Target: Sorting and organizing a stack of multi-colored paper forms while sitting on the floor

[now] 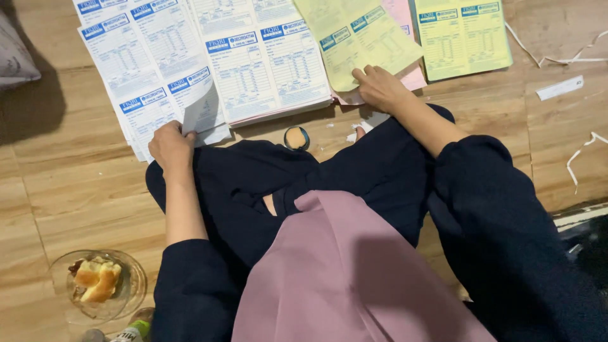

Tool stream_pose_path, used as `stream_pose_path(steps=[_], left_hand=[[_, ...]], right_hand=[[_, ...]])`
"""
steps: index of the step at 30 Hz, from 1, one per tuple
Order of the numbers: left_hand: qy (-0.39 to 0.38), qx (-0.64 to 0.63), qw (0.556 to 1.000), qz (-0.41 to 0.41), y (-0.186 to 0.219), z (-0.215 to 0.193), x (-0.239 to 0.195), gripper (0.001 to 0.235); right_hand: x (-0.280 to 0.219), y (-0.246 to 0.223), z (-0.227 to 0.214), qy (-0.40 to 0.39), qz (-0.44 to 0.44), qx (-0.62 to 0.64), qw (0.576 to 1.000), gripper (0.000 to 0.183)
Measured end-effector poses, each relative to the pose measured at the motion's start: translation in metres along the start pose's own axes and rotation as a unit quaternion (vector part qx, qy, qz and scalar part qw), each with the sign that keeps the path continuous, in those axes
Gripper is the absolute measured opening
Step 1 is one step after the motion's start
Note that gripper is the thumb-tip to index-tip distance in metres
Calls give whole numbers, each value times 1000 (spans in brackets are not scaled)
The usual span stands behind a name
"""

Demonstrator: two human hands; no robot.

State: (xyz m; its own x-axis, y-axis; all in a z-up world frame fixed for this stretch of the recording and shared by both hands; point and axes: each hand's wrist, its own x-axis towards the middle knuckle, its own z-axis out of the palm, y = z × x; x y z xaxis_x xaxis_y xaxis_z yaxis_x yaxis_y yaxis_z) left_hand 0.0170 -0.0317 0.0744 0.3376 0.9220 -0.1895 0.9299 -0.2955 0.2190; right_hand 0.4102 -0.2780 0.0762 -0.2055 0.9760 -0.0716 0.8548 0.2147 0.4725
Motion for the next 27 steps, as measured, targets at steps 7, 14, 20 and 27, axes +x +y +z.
stream_pose_path(steps=[7, 14, 20, 27], left_hand=[[-14, 4, 1000, -9, -1, 7, 5, 19], [-7, -8, 1000, 0, 0, 4, 3, 17], [-37, -1, 999, -5, -5, 8, 5, 19], [10, -7, 1000, 18, -10, 14, 6, 22]], right_hand=[[-4, -11, 15, -56, 7, -10, 998, 7], [0, -14, 21, -62, -12, 10, 998, 10], [3, 3, 13, -32, 124, 203, 971, 20], [4, 29, -18, -62, 404, 454, 792, 15]])
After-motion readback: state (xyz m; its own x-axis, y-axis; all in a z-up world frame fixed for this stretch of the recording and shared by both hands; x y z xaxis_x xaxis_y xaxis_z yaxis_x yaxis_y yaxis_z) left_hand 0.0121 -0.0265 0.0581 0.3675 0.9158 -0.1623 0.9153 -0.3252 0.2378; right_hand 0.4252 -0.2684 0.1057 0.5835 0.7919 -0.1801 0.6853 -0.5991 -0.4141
